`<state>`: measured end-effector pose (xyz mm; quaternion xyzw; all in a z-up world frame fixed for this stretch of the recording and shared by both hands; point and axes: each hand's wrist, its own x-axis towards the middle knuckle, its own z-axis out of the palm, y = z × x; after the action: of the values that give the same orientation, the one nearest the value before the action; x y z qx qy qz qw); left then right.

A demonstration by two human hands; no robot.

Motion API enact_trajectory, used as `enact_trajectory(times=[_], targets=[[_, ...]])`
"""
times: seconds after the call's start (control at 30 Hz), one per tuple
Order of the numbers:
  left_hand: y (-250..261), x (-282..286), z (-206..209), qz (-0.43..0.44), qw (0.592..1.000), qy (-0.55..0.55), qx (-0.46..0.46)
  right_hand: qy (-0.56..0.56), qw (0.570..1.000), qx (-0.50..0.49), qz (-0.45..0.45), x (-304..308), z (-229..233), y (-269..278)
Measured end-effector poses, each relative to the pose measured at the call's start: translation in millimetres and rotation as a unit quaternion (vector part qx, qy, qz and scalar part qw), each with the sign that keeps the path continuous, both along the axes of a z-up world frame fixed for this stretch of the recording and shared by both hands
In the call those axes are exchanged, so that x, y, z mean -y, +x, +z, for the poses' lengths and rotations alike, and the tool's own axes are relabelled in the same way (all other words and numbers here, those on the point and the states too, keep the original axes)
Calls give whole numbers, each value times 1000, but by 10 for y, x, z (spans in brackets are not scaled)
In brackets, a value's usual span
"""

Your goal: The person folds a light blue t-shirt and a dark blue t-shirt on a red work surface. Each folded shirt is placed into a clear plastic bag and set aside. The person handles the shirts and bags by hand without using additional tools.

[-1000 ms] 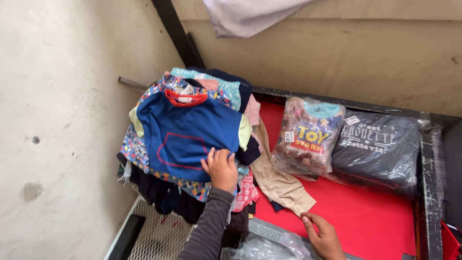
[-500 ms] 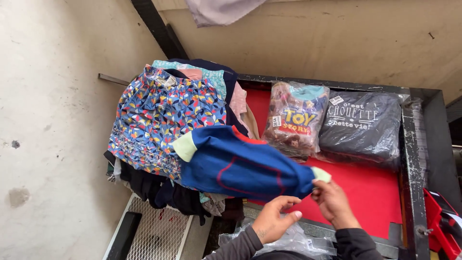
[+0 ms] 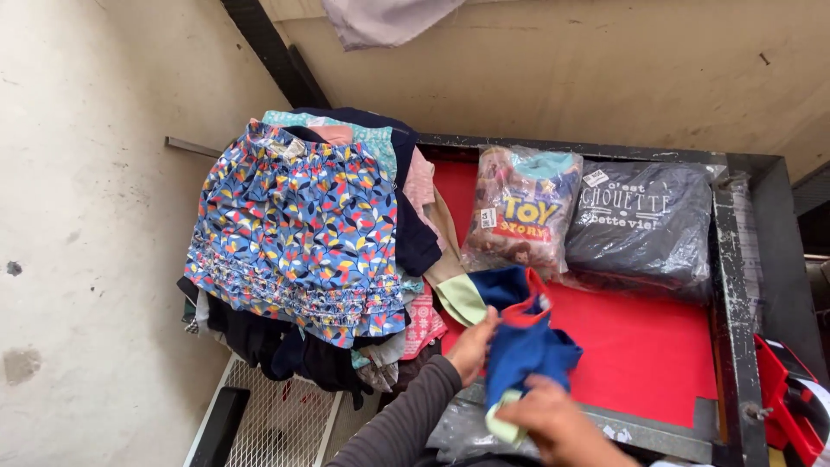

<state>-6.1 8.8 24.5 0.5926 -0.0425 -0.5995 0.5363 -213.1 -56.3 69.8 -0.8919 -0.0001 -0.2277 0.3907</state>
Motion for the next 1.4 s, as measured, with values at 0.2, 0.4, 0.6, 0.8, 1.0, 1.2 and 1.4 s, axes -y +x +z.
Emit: enact_trajectory(times=[0.2,0.4,0.6,0.8,1.0,1.2,1.4], targets=[[-37,-54,-61,-195,949,-11,246,259,927,-271,-17,-79,63,-30],[71,-182,-51,-111,921,58,368,155,854,-279,-412,552,-846,66],[-123,-111,24,-245,843,100,468,282,817,-325,-385,526,-936,84],[253,-95,111,-132,854,162,476,358,823,-17,-440,847,-1022,-510],[355,-382,602,-4,908,-5,418,342,803,56,-484,877,-593,-956],[222,-366,228,-448,725,332,405,232,736,-411,-485,916,-1334,-1010],[307,316,-630,-195,781,-20,593,95,844,-199,-489,1069,-1230,-241]])
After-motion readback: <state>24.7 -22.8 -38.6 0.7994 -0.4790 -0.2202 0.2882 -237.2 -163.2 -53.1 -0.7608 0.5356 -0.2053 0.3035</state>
